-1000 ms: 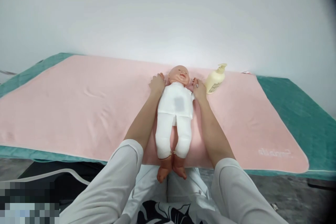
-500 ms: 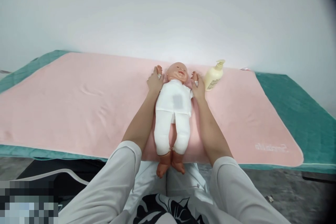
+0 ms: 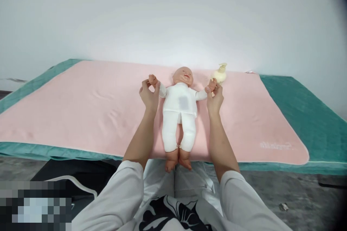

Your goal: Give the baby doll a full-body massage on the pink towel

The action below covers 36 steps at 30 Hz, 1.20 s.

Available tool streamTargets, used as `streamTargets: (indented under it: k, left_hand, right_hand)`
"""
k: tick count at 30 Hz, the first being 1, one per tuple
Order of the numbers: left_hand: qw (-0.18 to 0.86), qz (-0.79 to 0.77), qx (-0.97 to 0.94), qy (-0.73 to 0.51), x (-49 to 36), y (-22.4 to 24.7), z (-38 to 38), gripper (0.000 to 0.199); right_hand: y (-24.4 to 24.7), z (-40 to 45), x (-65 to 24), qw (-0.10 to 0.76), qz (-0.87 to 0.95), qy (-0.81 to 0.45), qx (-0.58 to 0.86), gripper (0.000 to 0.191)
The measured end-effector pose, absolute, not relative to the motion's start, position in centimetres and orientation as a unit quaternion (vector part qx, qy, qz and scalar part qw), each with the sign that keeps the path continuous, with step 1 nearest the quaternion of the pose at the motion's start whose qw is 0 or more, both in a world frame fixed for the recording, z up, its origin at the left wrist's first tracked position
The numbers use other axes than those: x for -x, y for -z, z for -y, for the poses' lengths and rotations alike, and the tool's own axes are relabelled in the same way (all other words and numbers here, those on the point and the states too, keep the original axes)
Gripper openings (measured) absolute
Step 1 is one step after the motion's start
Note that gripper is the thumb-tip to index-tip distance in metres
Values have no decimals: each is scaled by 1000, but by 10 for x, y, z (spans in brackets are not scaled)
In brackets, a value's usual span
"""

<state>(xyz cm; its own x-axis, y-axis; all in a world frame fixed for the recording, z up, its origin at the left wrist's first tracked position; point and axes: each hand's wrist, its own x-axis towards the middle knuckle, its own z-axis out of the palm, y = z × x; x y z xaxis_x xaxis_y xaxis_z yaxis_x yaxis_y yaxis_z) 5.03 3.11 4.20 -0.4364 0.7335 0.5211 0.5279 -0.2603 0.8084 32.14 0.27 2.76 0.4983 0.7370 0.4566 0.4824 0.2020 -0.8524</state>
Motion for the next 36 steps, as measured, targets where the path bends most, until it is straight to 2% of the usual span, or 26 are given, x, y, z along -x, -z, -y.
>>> streamTargets:
  k: [4,7,13,16,20,25,29,33,36]
  left_hand:
    - [95,-623,-515,-581,-41,-24,4,30]
    - [119,-647,-512,-553,-37,-12,26,25]
    - [112,-713,-558,-411,-30,-6,53,31]
    - [89,-727,-591,-339,-28,-7,58,38]
    - [71,-737,-608,-286,-29,-7,61,39]
    - [64,-737,-614,-274,-30,-7,62,33]
    - [61,-738,-611,-280,-30,-7,61,35]
    - [131,-724,-590,-333,-29,-5,60,42]
    - [174,-715,-541,-407,-27,-5,59,50]
  right_hand:
    - [-23,38,-321,582,472,-128,649,56]
    - [-15,63,-319,544,473,-144,678,48]
    - [2,97,-311,437,468,-197,743,55]
    - [8,104,-308,438,489,-208,725,58]
    - [20,105,-307,450,527,-144,706,51]
    - [31,104,-308,430,556,-93,705,52]
    - [25,108,-305,408,555,-90,720,51]
    - [12,108,-306,412,496,-131,753,54]
    - [7,101,-313,461,440,-155,755,68]
